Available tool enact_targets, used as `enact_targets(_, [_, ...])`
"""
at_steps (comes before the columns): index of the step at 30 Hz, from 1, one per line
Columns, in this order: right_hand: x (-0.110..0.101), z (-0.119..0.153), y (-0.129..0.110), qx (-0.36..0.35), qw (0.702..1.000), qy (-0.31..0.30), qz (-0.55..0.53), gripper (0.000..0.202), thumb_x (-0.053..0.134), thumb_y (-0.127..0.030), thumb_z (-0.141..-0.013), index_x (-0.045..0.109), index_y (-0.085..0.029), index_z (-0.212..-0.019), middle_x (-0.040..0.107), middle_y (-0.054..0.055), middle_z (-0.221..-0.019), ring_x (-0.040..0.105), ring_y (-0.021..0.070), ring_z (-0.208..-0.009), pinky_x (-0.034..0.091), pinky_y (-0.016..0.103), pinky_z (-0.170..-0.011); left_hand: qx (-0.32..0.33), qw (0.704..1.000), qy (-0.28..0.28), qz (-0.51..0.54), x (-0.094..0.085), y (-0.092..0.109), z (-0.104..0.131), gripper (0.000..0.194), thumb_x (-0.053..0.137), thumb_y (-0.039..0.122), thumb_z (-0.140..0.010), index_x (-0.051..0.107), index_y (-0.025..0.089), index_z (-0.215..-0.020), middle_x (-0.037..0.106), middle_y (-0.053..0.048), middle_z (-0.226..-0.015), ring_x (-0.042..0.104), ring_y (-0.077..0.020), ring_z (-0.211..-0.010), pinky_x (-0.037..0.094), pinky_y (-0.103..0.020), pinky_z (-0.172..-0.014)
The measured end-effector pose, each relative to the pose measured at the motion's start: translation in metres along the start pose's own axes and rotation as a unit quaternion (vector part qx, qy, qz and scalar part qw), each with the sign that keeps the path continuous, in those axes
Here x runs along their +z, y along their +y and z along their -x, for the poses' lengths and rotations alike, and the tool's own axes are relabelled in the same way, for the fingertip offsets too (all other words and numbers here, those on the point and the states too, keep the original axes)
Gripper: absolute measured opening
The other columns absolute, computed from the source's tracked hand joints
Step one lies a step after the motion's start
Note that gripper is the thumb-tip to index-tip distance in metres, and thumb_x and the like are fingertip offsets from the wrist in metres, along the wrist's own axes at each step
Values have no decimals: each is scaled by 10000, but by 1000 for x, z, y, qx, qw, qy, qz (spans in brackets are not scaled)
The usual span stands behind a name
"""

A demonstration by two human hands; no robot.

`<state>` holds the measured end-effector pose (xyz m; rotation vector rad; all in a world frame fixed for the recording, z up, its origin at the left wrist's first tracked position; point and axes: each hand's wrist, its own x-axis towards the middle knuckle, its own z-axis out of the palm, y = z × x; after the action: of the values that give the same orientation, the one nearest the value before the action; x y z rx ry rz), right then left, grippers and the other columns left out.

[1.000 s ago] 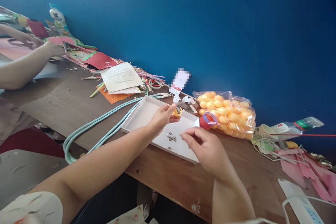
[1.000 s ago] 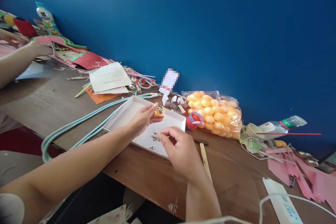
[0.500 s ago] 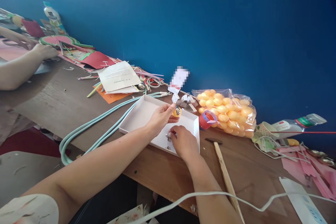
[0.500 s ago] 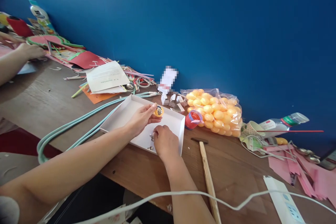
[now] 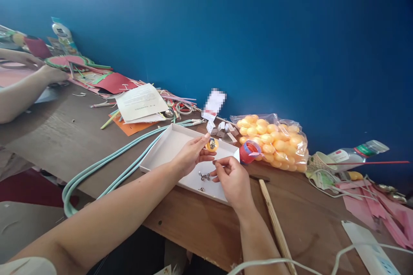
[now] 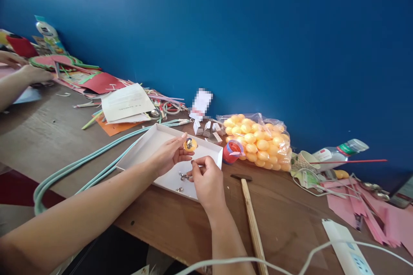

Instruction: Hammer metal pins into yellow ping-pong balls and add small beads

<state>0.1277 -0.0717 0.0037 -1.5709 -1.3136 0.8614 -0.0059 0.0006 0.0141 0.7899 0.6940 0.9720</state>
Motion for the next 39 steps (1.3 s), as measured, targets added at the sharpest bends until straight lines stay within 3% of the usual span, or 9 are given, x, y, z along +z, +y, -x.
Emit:
enact_targets(7, [-6, -1, -6, -62, 992, 33, -101, 206, 625, -395, -826, 568, -199, -848, 605, -48, -569, 600, 117, -490, 524, 245, -525, 11, 999, -52, -5, -4, -3, -1, 295, 734, 340, -733, 621, 124, -899, 654, -62, -920, 637, -90, -715, 531, -191, -667])
enact_targets(11, [-9, -1, -8, -62, 989, 32, -129, 200, 624, -387, -832, 585, -192, -846, 597, -53, -568, 597, 104, -491, 519, 235, -535, 18, 997, -61, -32, -4, -4, 0, 307, 729, 350, -737, 642, 99, -890, 654, -76, -914, 626, -91, -717, 520, -200, -691])
enact_targets(16, [-9, 2, -11, -58, 978, 43, -197, 228, 652, -399, -806, 602, -180, -846, 693, 28, -849, 627, 110, -596, 552, 263, -570, 25, 996, -71, -57, -2, -3, 1, 332, 715, 372, -746, 662, 97, -923, 661, -82, -920, 616, -101, -731, 504, -228, -717])
enact_targets(21, [-9, 3, -11, -70, 969, 48, -231, 187, 643, -359, -828, 582, -186, -868, 623, -40, -588, 589, 99, -508, 513, 240, -550, 18, 995, -83, -48, -1, -3, 2, 349, 747, 361, -714, 667, 125, -958, 659, -69, -939, 615, -110, -765, 495, -242, -746])
enact_targets(26, [-8, 0, -8, -77, 962, 46, -258, 170, 632, -351, -836, 573, -192, -856, 617, -41, -631, 568, 81, -499, 493, 226, -541, 19, 996, -88, -28, -2, -4, 2, 363, 692, 422, -758, 667, 125, -966, 662, -74, -902, 619, -112, -748, 507, -229, -704])
enact_targets(33, [-8, -3, -5, -56, 940, 50, -332, 195, 646, -374, -821, 585, -190, -838, 591, -44, -653, 534, 60, -502, 471, 192, -509, 10, 996, -89, -28, -2, -4, 3, 346, 692, 382, -768, 667, 125, -998, 666, -76, -907, 628, -111, -732, 521, -203, -645])
enact_targets(39, [-8, -5, -2, -31, 938, 48, -341, 202, 661, -372, -814, 588, -187, -779, 579, -55, -638, 514, 45, -471, 453, 175, -481, -13, 997, -80, 6, -1, -2, 2, 312, 662, 373, -799, 667, 78, -904, 677, -98, -874, 638, -107, -701, 553, -228, -699])
